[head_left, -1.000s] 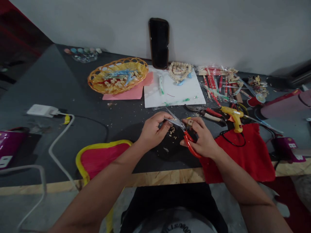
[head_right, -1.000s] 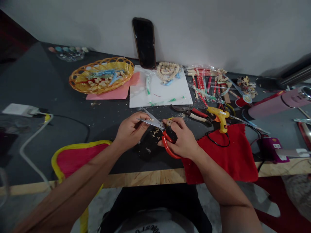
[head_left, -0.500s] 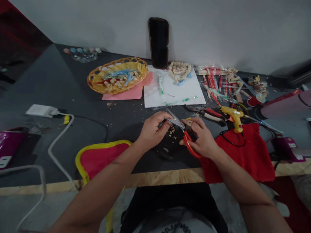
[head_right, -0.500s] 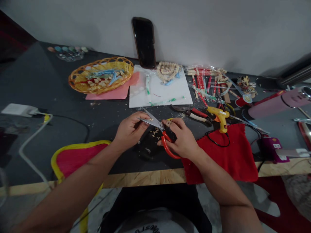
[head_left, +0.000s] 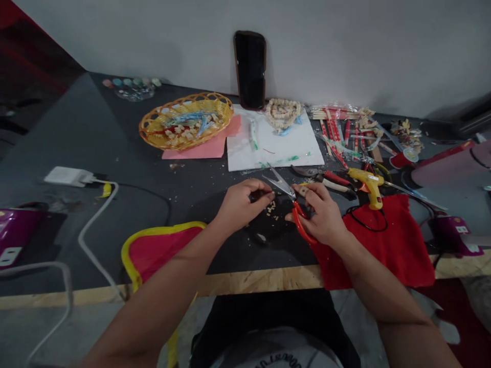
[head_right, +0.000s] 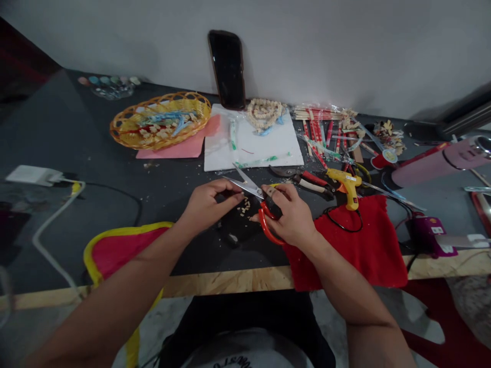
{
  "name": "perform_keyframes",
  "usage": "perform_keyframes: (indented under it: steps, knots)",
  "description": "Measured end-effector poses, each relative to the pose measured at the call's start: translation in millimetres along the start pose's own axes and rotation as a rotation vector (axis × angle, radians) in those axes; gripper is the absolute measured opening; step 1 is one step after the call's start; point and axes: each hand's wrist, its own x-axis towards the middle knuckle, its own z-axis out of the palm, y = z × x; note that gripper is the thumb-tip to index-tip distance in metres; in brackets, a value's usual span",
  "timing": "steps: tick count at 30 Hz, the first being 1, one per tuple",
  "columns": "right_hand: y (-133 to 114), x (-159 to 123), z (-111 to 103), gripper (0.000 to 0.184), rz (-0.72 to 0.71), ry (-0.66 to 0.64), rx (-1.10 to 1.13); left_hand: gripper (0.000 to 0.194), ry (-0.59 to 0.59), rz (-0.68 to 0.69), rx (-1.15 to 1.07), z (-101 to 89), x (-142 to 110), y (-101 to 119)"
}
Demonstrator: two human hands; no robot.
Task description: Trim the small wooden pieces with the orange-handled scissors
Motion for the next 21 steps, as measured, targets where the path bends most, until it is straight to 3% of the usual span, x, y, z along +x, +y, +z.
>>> perform_keyframes:
  steps: [6,10,21]
  knots:
    - [2.1,-0.1,3.1,0.056,-0.02,-0.009,-0.034,0.024,0.052,-0.04,-0.245,2.2,-1.3,-2.7]
    - [0.5,-2.0,5.7,0.057,-0.044,-0.018,-0.035,0.02,0.055,-0.057,-0.399,4.9,-2.2,-7.1]
    - [-3.5,0.7,4.0,0.062,-0.127,-0.007,-0.071,0.015,0.006,-0.103,-0.397,1.3,-3.1,2.8]
